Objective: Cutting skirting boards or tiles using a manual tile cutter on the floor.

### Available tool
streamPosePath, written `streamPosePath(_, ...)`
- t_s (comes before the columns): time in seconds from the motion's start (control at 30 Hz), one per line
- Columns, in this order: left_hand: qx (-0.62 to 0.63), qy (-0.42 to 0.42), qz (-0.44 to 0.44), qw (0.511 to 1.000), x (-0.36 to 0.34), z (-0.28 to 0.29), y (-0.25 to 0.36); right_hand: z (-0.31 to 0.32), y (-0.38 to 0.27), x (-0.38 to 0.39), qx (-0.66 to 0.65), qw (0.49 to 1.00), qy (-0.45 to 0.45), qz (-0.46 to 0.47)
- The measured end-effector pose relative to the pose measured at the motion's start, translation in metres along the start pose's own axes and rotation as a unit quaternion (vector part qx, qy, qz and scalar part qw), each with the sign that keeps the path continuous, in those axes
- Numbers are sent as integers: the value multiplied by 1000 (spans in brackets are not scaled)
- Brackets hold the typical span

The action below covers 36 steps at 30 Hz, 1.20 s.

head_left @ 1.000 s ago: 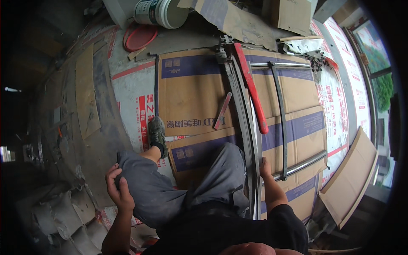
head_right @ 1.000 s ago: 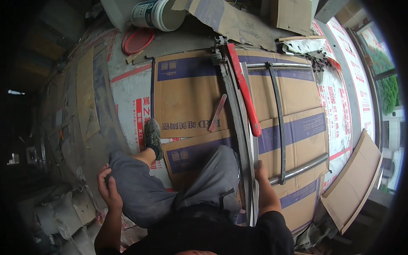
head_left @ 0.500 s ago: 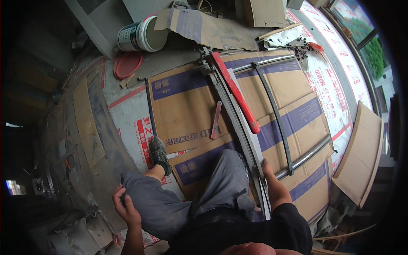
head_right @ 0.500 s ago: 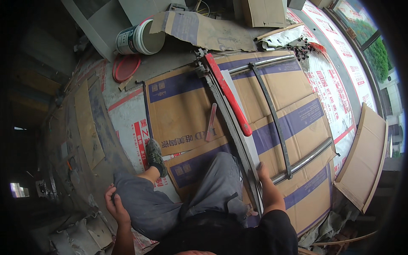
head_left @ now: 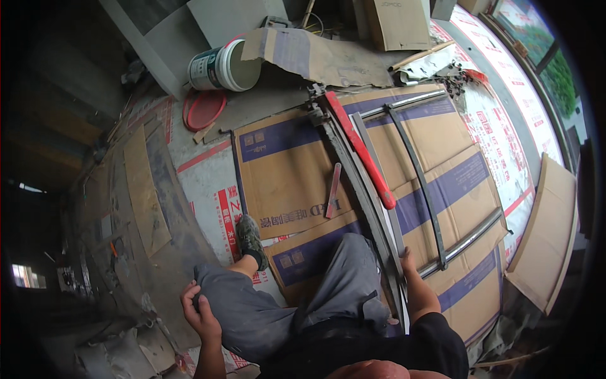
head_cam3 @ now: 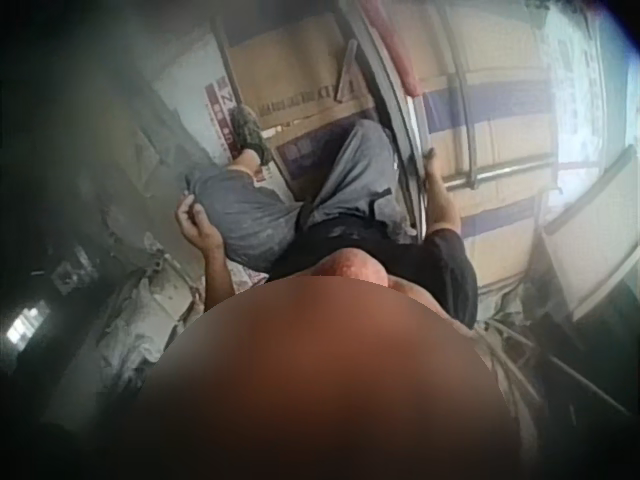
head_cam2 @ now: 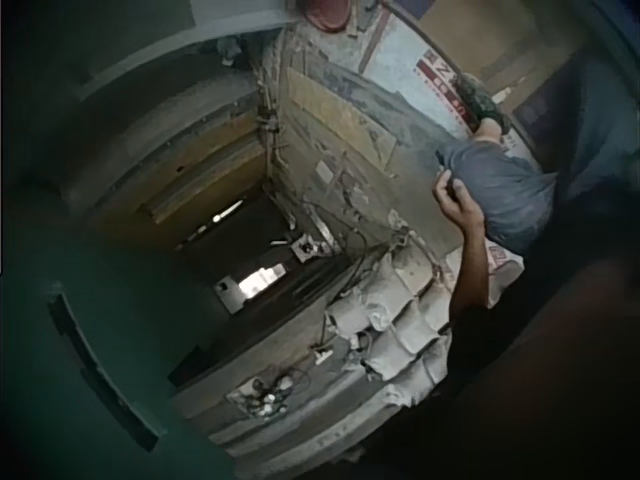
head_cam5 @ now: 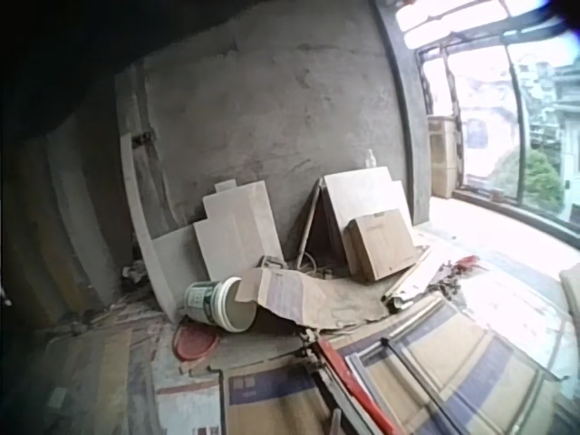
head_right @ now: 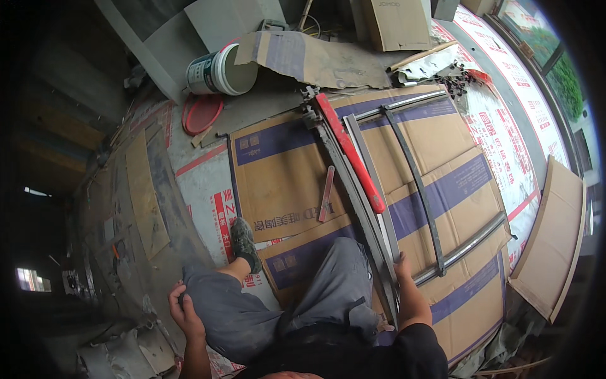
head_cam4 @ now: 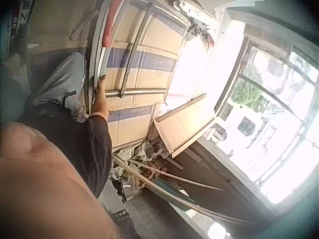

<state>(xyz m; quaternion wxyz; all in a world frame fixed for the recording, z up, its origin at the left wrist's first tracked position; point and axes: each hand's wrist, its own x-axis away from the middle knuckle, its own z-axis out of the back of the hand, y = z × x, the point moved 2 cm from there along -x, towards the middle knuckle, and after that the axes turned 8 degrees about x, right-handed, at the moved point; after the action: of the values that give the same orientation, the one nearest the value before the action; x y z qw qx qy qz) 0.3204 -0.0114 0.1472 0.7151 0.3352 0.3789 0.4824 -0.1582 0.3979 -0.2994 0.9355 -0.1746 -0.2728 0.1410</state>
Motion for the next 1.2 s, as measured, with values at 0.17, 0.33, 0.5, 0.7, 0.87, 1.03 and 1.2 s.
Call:
streamPosePath(0.17,-1,-6,16,1000,-8,-12,2,11,16,-1,6,1000,-1,-14)
streamPosePath(0.33,-12,1,14,1000,-4,-4,0,35,-25,1,77,993,-72,-55)
streamPosePath(0.5,1,6,20,1000,-5,-6,-1,45,-7,-4,52,998,-35,-8)
streamPosePath(0.7,-17,6,10,1000,-5,-6,2,60,-9,-20,96,995,-35,-8)
streamPosePath(0.87,-25,2,9,1000,-5,-5,3,92,-19,-47,107,994,-10,2)
streamPosePath(1.03,-14,4,12,1000,-5,-5,-1,117,-33,-70,160,987,-25,-18)
streamPosePath(1.2,-24,8,18,1000,-3,-4,1,125,-74,-52,236,963,124,36)
